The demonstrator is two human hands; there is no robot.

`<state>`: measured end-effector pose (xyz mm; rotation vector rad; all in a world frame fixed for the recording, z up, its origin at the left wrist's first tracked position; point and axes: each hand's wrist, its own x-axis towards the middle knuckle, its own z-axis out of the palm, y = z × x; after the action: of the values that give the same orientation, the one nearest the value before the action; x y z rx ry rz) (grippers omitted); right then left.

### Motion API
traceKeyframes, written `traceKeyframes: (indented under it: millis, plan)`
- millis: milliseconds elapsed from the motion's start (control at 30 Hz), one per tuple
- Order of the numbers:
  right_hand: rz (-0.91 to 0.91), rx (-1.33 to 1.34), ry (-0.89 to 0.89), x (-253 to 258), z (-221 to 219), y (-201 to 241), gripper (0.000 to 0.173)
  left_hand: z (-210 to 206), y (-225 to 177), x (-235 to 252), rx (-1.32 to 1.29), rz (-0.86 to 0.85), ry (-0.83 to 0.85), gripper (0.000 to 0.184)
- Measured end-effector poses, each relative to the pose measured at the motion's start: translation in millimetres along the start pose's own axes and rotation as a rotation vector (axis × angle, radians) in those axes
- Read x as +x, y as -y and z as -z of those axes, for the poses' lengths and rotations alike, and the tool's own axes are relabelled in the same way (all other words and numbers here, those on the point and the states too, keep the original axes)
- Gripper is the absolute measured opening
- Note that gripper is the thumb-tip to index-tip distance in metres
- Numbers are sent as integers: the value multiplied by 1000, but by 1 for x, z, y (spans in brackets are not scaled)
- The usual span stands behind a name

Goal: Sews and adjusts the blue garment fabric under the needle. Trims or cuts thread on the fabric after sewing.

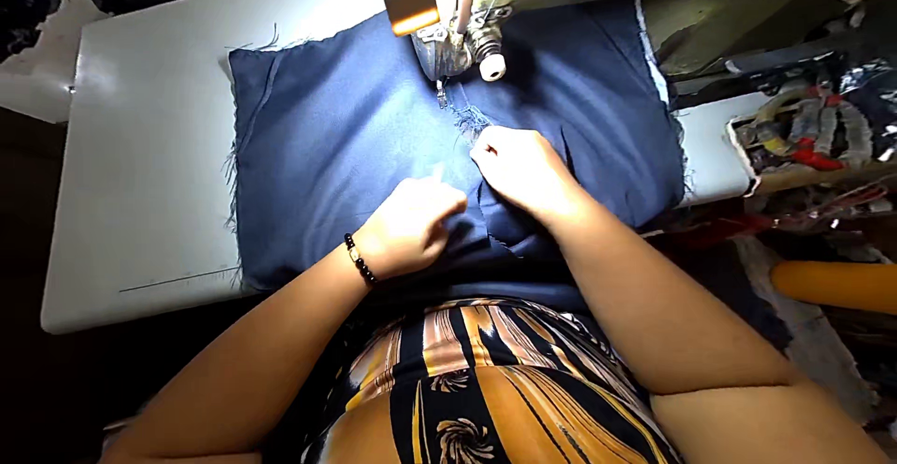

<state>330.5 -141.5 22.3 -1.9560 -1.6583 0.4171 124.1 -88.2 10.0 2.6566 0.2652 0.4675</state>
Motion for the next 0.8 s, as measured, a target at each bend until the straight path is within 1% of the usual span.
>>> traceKeyframes:
  millis: [33,100,133,167,200,267,300,367,400,500,600,700,800]
  plan:
    - [0,-11,-21,-2,-3,1,23,3,-6,11,-41,161,-2,26]
    - [2,-15,-34,-4,-5,1,22,2,-13,33,-41,477,-21,19]
    - [4,-10,-29,-4,-6,1,22,0,-14,43,0,593,-5,18]
    - [10,-10,-34,-5,-7,1,22,-1,-15,51,69,669,29,18]
    - [21,-13,-49,-6,-8,1,22,-1,-18,56,147,702,71,17]
    - [47,-29,-76,-9,-10,1,21,-7,-21,55,306,644,89,12]
    - [61,-32,-91,-12,-12,2,20,-11,-19,50,346,585,52,12]
    - [96,-21,-136,-16,-17,0,18,-20,-10,40,375,433,-84,20]
    - [109,-10,-154,-17,-19,-1,17,-22,-5,38,368,393,-117,25]
    - [109,11,-180,-19,-19,-1,16,-19,-3,39,329,406,-82,32]
    - [137,49,-240,-22,-23,-2,14,-14,-3,43,309,393,-68,29]
    - [148,78,-251,-26,-25,-1,9,-12,-5,46,359,359,-36,41]
    - [153,84,-261,-27,-27,0,10,-9,-6,51,378,350,17,39]
